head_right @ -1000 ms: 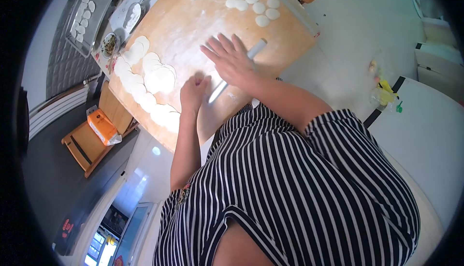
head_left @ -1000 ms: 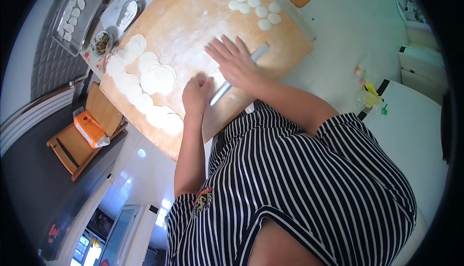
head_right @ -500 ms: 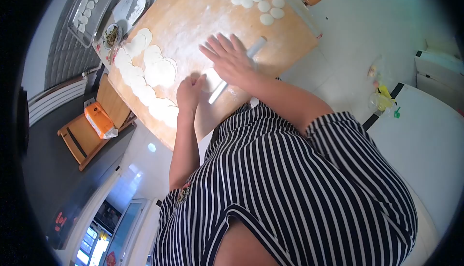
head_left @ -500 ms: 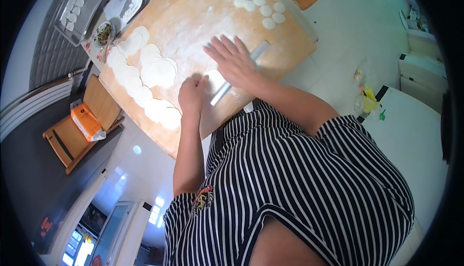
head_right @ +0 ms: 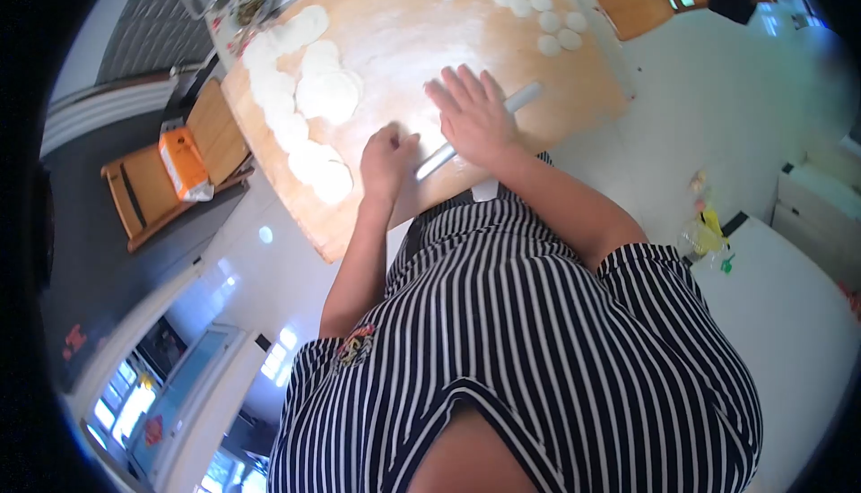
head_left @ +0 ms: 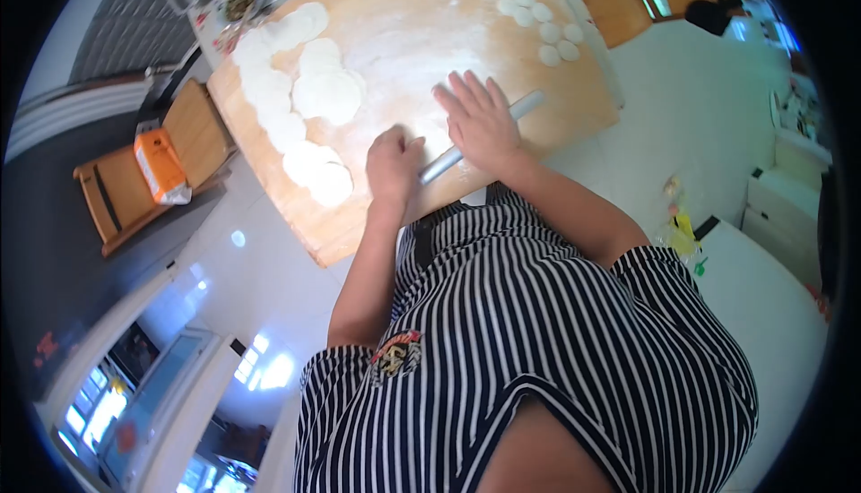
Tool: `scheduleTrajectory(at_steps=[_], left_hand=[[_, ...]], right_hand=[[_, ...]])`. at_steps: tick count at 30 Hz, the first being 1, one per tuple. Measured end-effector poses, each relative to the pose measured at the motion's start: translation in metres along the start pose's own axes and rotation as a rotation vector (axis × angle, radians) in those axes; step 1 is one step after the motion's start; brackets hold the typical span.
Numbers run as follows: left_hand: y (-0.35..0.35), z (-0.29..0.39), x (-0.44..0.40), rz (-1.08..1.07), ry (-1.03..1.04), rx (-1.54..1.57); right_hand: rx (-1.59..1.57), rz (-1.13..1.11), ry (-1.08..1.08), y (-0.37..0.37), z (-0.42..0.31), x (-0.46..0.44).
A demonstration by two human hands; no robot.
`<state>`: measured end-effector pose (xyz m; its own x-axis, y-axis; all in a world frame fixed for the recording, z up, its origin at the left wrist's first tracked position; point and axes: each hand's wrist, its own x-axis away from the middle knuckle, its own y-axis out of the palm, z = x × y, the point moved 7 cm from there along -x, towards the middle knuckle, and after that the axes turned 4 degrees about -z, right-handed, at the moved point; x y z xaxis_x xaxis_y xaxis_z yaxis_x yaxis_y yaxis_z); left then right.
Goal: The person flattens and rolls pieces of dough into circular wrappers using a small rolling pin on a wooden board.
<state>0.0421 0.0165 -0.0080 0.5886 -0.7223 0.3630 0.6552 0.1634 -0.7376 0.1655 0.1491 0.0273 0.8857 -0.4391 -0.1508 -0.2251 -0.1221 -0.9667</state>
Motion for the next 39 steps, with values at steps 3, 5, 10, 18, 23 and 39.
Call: scheduleTrajectory(at_steps=[3,5,10,18,23,39], left_hand=[[0.0,0.005,0.005,0.013,-0.104,0.26],[0.006,-0.008,0.019,0.011,-0.136,0.522],[-0.027,-0.087,0.07,0.103,-0.282,0.878],[-0.101,-0.062,0.062,0.521,-0.37,0.253],[0.026,0.101,-0.052,0.177,0.302,0.319],[0.079,0.146,-0.046,0.071,0.066,0.159]], right_hand=[[-0.05,0.03,-0.034,0.001,-0.004,0.002],[-0.054,-0.038,-0.128,-0.007,0.002,0.021],[-0.125,-0.089,-0.188,-0.021,0.023,0.043],[-0.357,-0.039,-0.148,-0.026,0.084,0.061],[-0.261,0.029,-0.16,-0.032,0.117,0.071],[-0.187,0.177,-0.187,-0.041,0.172,0.066]])
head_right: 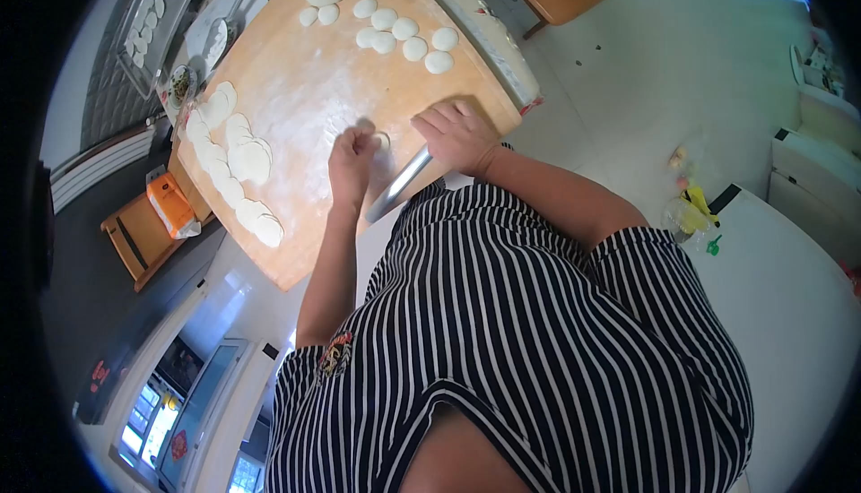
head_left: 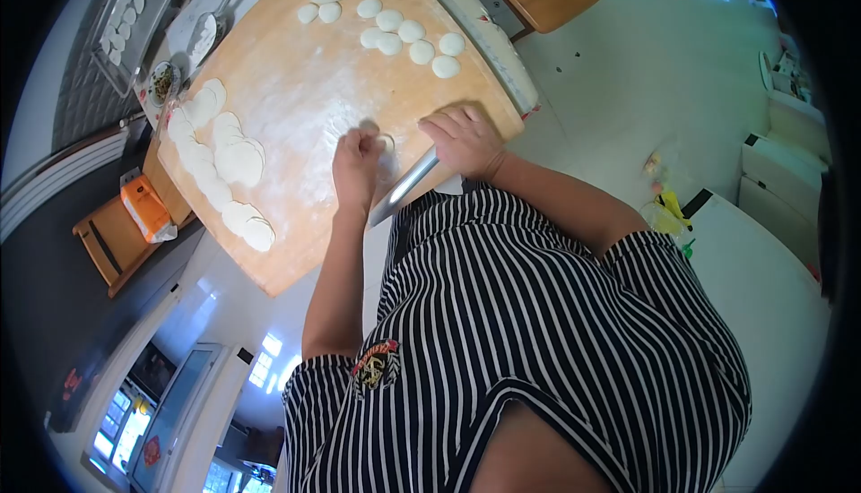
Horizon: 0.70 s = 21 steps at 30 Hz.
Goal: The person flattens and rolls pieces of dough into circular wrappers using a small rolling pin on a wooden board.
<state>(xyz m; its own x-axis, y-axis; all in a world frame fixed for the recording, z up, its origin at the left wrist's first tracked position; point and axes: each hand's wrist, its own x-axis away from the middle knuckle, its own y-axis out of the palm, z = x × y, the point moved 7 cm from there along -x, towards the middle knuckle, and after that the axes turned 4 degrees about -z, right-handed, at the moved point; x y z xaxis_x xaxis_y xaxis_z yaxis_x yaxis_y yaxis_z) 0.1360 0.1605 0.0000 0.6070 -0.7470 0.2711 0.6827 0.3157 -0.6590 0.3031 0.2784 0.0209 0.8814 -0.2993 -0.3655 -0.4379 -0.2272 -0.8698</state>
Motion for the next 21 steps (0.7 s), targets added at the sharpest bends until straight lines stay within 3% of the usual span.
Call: scheduleTrajectory(at_steps=[1,6,7,11,13,15,19,21], left_hand=[[0.002,-0.01,0.01,-0.036,-0.122,0.025],[0.008,-0.037,0.018,-0.078,-0.18,0.077],[0.002,-0.037,0.013,-0.061,-0.201,0.053],[-0.008,-0.021,-0.015,-0.118,0.014,-0.06],[-0.005,-0.019,-0.013,-0.139,0.048,0.018],[-0.009,0.003,0.001,-0.088,0.312,-0.23],[0.007,-0.022,0.018,-0.191,-0.114,0.091],[0.002,-0.021,0.014,-0.202,-0.166,0.178]], right_hand=[[0.015,-0.012,0.001,-0.001,-0.006,-0.009],[0.067,-0.156,-0.004,0.039,-0.035,-0.062],[0.061,-0.14,0.077,0.05,-0.032,-0.075],[0.062,-0.087,0.217,0.068,-0.017,-0.11],[0.021,-0.211,0.192,0.05,-0.02,-0.095],[0.133,-0.148,0.057,0.037,-0.027,-0.061],[0.145,-0.215,0.199,0.027,-0.028,-0.024],[0.205,-0.223,0.163,0.041,-0.03,-0.04]])
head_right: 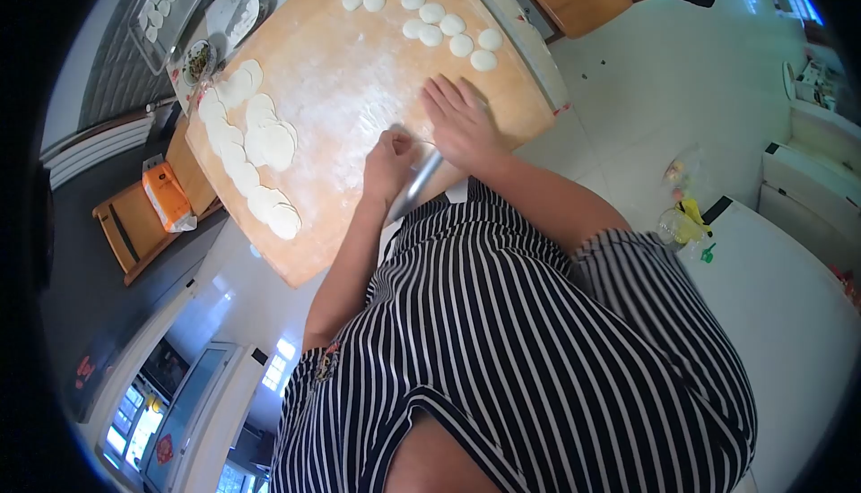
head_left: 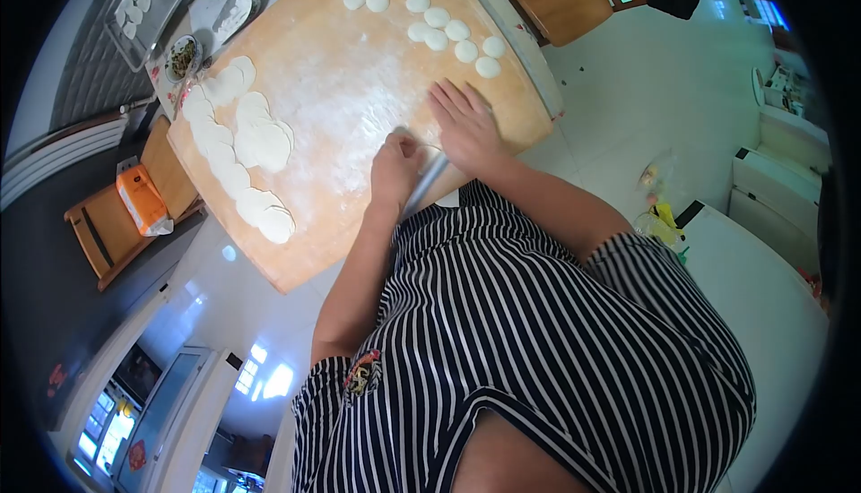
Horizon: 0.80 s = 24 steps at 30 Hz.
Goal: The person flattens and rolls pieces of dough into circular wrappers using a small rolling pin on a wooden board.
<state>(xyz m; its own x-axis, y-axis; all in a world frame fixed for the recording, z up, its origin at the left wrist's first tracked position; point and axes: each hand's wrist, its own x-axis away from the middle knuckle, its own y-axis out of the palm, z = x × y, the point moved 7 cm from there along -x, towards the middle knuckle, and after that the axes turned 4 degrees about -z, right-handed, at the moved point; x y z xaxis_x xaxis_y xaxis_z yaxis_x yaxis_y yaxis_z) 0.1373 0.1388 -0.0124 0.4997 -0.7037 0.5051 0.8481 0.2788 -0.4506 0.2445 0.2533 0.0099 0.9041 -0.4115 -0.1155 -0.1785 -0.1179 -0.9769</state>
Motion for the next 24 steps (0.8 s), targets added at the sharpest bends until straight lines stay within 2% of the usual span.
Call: scheduleTrajectory(at_steps=[2,3,6,7,9,10,12,13,16,18,19,21,23,24], left_hand=[[-0.002,0.002,-0.013,-0.109,-0.019,-0.228],[-0.006,0.009,-0.019,-0.037,0.112,-0.381],[-0.006,0.013,-0.029,-0.084,0.176,-0.458],[-0.008,0.01,-0.026,-0.077,0.167,-0.456],[-0.011,0.016,-0.006,0.069,0.316,-0.578],[-0.01,0.016,0.002,0.077,0.308,-0.576],[-0.014,-0.01,0.014,0.108,-0.083,-0.254],[-0.012,-0.024,0.02,0.115,-0.211,-0.162],[-0.01,-0.035,0.023,0.039,-0.284,-0.085],[-0.027,-0.021,0.015,0.14,-0.194,-0.208],[-0.031,-0.021,0.008,0.154,-0.145,-0.257],[-0.035,-0.023,-0.002,0.166,-0.088,-0.305],[-0.032,-0.018,-0.004,0.157,0.078,-0.334],[-0.03,-0.021,-0.002,0.162,0.081,-0.337]], right_hand=[[-0.067,0.018,0.008,-0.003,-0.009,-0.038],[-0.131,0.052,0.015,-0.004,-0.013,-0.052],[-0.223,-0.024,0.018,0.001,-0.014,-0.074],[-0.228,-0.027,0.008,0.004,-0.012,-0.066],[-0.06,-0.057,-0.083,0.006,-0.005,-0.028],[-0.063,-0.057,-0.094,0.005,0.001,-0.005],[-0.086,-0.073,-0.196,-0.004,0.003,0.024],[-0.091,-0.074,-0.21,-0.002,0.003,0.016],[-0.076,-0.136,-0.212,0.009,-0.012,-0.014],[-0.102,0.014,-0.228,0.008,-0.033,-0.05],[-0.11,0.013,-0.233,0.011,-0.042,-0.065],[-0.125,0.018,-0.107,0.013,-0.039,-0.086],[-0.111,-0.03,-0.111,0.012,-0.03,-0.071],[-0.095,-0.071,-0.107,0.011,-0.025,-0.062]])
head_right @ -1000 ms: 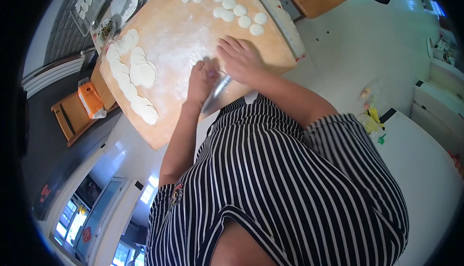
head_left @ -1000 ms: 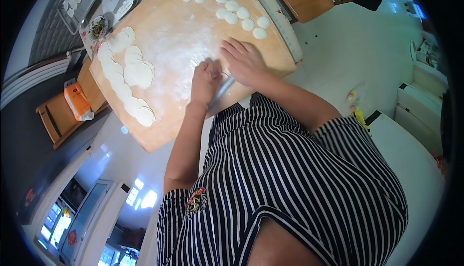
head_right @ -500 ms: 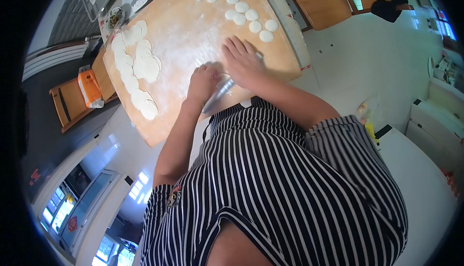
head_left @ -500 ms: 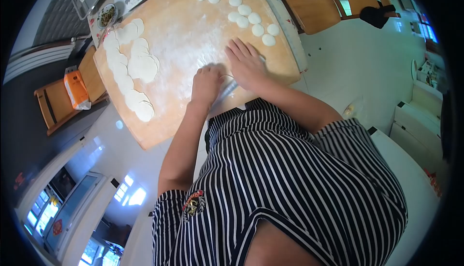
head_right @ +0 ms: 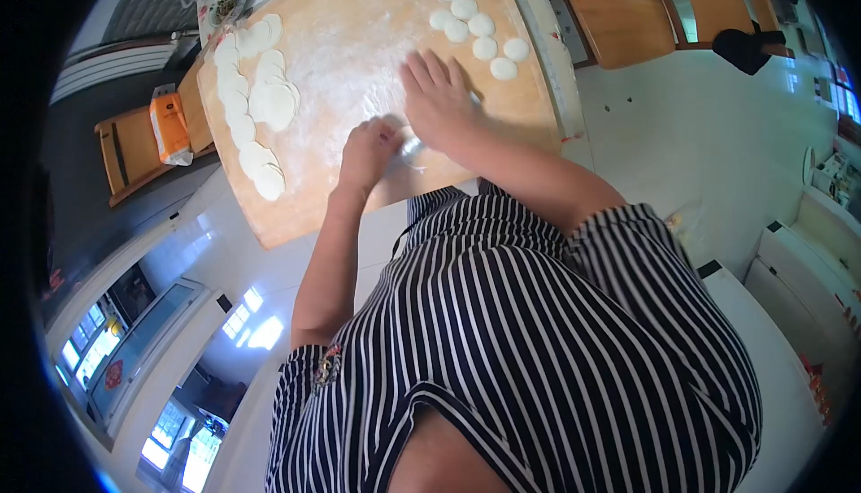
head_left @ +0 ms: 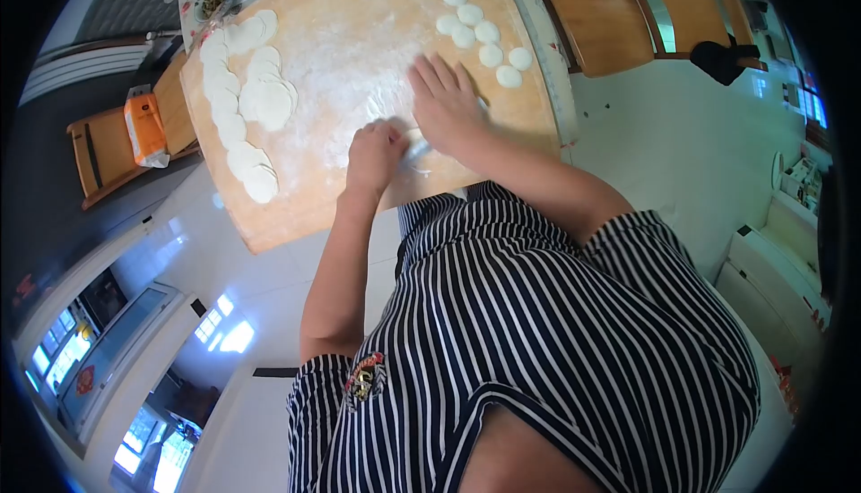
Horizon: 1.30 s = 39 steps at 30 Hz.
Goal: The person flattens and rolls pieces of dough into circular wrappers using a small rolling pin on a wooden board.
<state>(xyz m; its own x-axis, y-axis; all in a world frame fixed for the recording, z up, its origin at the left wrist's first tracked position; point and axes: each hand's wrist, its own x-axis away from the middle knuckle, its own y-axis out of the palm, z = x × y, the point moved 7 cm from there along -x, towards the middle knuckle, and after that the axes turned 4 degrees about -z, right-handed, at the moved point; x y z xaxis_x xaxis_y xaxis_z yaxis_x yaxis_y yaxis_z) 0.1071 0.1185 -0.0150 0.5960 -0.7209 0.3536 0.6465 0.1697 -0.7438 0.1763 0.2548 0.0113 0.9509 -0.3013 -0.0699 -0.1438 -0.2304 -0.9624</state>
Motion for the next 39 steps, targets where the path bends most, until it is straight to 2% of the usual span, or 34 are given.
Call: scheduleTrajectory(at_steps=[2,3,4,6,7,8,9,10,12,14,16,19,20,22,24,26,27,31,33,34,36,38,39], left_hand=[[0.005,0.003,0.016,0.078,0.019,-0.017],[0.008,-0.003,0.02,0.058,-0.125,0.027],[0.007,0.0,0.024,0.06,-0.125,0.028],[0.016,-0.016,0.038,-0.056,-0.428,0.379],[0.016,-0.016,0.037,-0.089,-0.408,0.363],[0.014,-0.018,0.03,-0.082,-0.405,0.363],[0.007,-0.012,0.019,-0.075,-0.341,0.233],[0.001,-0.006,0.011,-0.073,-0.279,0.1],[-0.002,-0.001,0.0,-0.057,-0.286,0.126],[-0.004,0.003,-0.007,-0.037,-0.103,0.05],[-0.004,0.002,0.003,-0.043,-0.071,0.026],[0.001,-0.025,0.029,0.053,-0.37,0.298],[0.002,-0.03,0.032,0.052,-0.372,0.301],[0.007,-0.023,0.04,-0.154,-0.355,0.441],[0.002,-0.016,0.035,-0.125,-0.402,0.342],[-0.013,-0.007,0.014,0.072,-0.217,0.033],[-0.012,-0.007,0.006,0.086,-0.161,-0.011],[-0.007,-0.022,0.009,0.063,-0.138,-0.073],[-0.007,-0.036,0.032,0.15,-0.343,0.101],[-0.007,-0.039,0.039,0.149,-0.343,0.102],[0.009,-0.05,0.051,-0.028,-0.442,0.437],[0.003,-0.039,0.048,-0.058,-0.459,0.411],[-0.006,-0.028,0.039,-0.027,-0.403,0.265]], right_hand=[[0.003,-0.066,-0.082,-0.005,0.012,0.05],[0.006,-0.138,-0.157,-0.005,0.01,0.064],[0.007,-0.137,-0.158,-0.005,0.011,0.065],[0.029,-0.161,-0.134,-0.004,0.014,0.066],[0.028,-0.16,-0.132,0.0,0.011,0.057],[0.029,-0.061,-0.161,0.003,0.003,0.036],[0.027,0.035,-0.192,0.005,-0.006,0.017],[0.021,0.035,-0.193,0.006,-0.013,-0.003],[-0.049,0.15,-0.097,-0.004,-0.014,-0.033],[-0.079,0.124,-0.078,-0.005,-0.012,-0.028],[-0.098,0.098,-0.044,-0.005,-0.002,-0.003],[-0.017,-0.015,-0.167,0.002,0.004,0.055],[-0.025,-0.052,-0.186,0.0,0.006,0.06],[-0.044,-0.099,-0.202,0.001,-0.001,0.057],[-0.061,0.006,-0.214,0.005,-0.014,0.017],[-0.059,0.06,-0.163,0.014,-0.024,-0.018],[-0.052,0.113,-0.118,0.01,-0.023,-0.028],[-0.049,0.016,-0.091,0.008,-0.01,0.009],[-0.006,-0.07,-0.145,0.008,0.0,0.057],[0.036,-0.15,-0.199,0.009,-0.002,0.066],[0.081,-0.159,-0.207,0.007,-0.006,0.053],[0.122,-0.167,-0.216,0.01,-0.016,0.028],[0.041,-0.053,-0.217,0.008,-0.025,0.008]])
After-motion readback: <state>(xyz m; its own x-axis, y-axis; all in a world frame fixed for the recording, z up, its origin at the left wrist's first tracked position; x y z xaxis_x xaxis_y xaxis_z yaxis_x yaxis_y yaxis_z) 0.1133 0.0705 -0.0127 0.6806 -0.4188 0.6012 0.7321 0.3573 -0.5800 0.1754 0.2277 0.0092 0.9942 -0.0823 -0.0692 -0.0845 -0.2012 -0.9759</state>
